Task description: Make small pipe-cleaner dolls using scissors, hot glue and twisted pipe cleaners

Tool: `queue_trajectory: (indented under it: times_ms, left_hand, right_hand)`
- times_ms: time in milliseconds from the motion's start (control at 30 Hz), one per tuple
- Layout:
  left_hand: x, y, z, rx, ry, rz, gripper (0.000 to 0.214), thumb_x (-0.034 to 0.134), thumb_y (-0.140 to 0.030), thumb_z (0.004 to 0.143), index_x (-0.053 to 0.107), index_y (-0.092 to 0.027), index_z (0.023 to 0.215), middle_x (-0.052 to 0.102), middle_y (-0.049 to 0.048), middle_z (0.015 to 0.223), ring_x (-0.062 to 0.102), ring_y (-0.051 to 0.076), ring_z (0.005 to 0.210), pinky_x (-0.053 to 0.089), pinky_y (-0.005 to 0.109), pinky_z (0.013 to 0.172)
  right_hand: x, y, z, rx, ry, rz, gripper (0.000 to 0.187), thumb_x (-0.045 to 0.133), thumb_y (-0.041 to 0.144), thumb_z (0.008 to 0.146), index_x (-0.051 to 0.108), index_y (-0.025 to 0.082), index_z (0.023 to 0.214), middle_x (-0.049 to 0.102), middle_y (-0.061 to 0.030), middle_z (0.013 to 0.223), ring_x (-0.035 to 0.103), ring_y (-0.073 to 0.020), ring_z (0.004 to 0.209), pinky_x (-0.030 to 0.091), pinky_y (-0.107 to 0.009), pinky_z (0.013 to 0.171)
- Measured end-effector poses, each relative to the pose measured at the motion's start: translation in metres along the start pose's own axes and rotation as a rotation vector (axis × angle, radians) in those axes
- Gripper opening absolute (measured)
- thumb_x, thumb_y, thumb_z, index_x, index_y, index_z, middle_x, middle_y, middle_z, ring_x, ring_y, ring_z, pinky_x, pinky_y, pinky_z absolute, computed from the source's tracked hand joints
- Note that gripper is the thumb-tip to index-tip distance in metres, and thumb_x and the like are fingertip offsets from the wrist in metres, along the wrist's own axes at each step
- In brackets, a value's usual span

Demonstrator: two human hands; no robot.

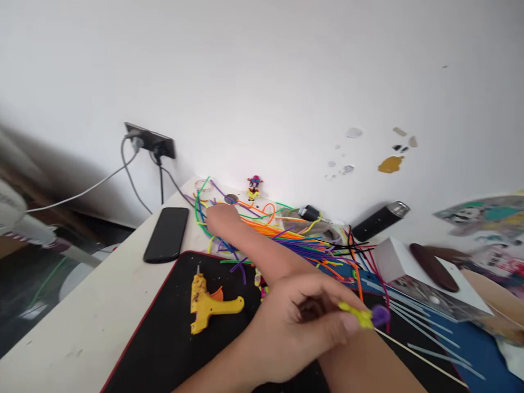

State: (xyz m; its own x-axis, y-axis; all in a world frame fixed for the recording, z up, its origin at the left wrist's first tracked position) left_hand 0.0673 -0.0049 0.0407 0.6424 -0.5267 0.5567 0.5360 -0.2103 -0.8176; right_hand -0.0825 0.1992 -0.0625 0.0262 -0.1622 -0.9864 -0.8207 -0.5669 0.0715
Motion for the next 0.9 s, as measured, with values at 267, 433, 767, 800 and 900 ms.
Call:
queue_trajectory:
  times_ms: [267, 433, 767, 800, 900]
  left_hand:
    - [-0.014, -0.006, 0.004, 0.009, -0.092, -0.046, 0.028, 0.087, -0.043, 0.085, 0.081, -0.018, 0.097, 0.071, 0.0048, 0.077, 0.063, 0.011, 0.063, 0.053, 0.019, 0.056]
    - [-0.011, -0.003, 0.005, 0.014, -0.08, -0.033, 0.026, 0.087, -0.039, 0.086, 0.081, -0.017, 0.097, 0.073, 0.0056, 0.078, 0.064, 0.011, 0.063, 0.052, 0.018, 0.056]
    - [-0.008, 0.004, 0.006, -0.007, -0.055, -0.037, 0.025, 0.085, -0.038, 0.088, 0.079, -0.016, 0.099, 0.072, 0.004, 0.078, 0.062, 0.009, 0.064, 0.051, 0.017, 0.057]
    - [-0.007, 0.005, 0.006, -0.011, -0.054, -0.042, 0.027, 0.085, -0.04, 0.088, 0.079, -0.016, 0.099, 0.072, 0.0042, 0.079, 0.061, 0.009, 0.063, 0.051, 0.018, 0.057]
    - [-0.002, 0.007, 0.006, -0.022, -0.034, -0.039, 0.036, 0.088, -0.045, 0.084, 0.078, -0.014, 0.098, 0.071, 0.0043, 0.078, 0.06, 0.009, 0.063, 0.049, 0.019, 0.058]
  right_hand:
    - [-0.011, -0.006, -0.007, 0.062, -0.036, 0.11, 0.034, 0.049, 0.033, 0.102, 0.073, 0.012, 0.115, 0.077, -0.0193, 0.124, 0.073, -0.0321, 0.113, 0.059, -0.041, 0.087]
    - [-0.021, -0.018, -0.016, 0.089, -0.106, 0.205, 0.032, 0.049, 0.037, 0.102, 0.074, 0.018, 0.109, 0.079, -0.0136, 0.117, 0.072, -0.0286, 0.109, 0.056, -0.038, 0.085]
    - [-0.019, -0.03, -0.025, 0.102, -0.268, 0.337, 0.027, 0.057, 0.042, 0.102, 0.076, 0.024, 0.096, 0.08, -0.0046, 0.098, 0.071, -0.0219, 0.093, 0.046, -0.028, 0.071]
    - [-0.021, -0.029, -0.026, 0.098, -0.278, 0.347, 0.027, 0.058, 0.042, 0.102, 0.077, 0.024, 0.096, 0.081, -0.0045, 0.097, 0.071, -0.0217, 0.092, 0.045, -0.028, 0.071]
    - [-0.025, -0.032, -0.033, 0.113, -0.309, 0.377, 0.025, 0.06, 0.039, 0.102, 0.078, 0.023, 0.095, 0.081, -0.0048, 0.098, 0.072, -0.0213, 0.094, 0.045, -0.029, 0.074]
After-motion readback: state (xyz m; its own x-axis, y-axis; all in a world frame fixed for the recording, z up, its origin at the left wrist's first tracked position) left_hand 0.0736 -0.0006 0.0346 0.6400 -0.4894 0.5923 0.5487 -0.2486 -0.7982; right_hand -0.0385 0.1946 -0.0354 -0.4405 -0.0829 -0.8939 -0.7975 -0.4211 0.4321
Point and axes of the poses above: each hand's wrist, its own z-axis towards the middle knuckle, its own x-axis out of the palm, y = z × x, the point moved 9 cm from there along z, towards the middle knuckle
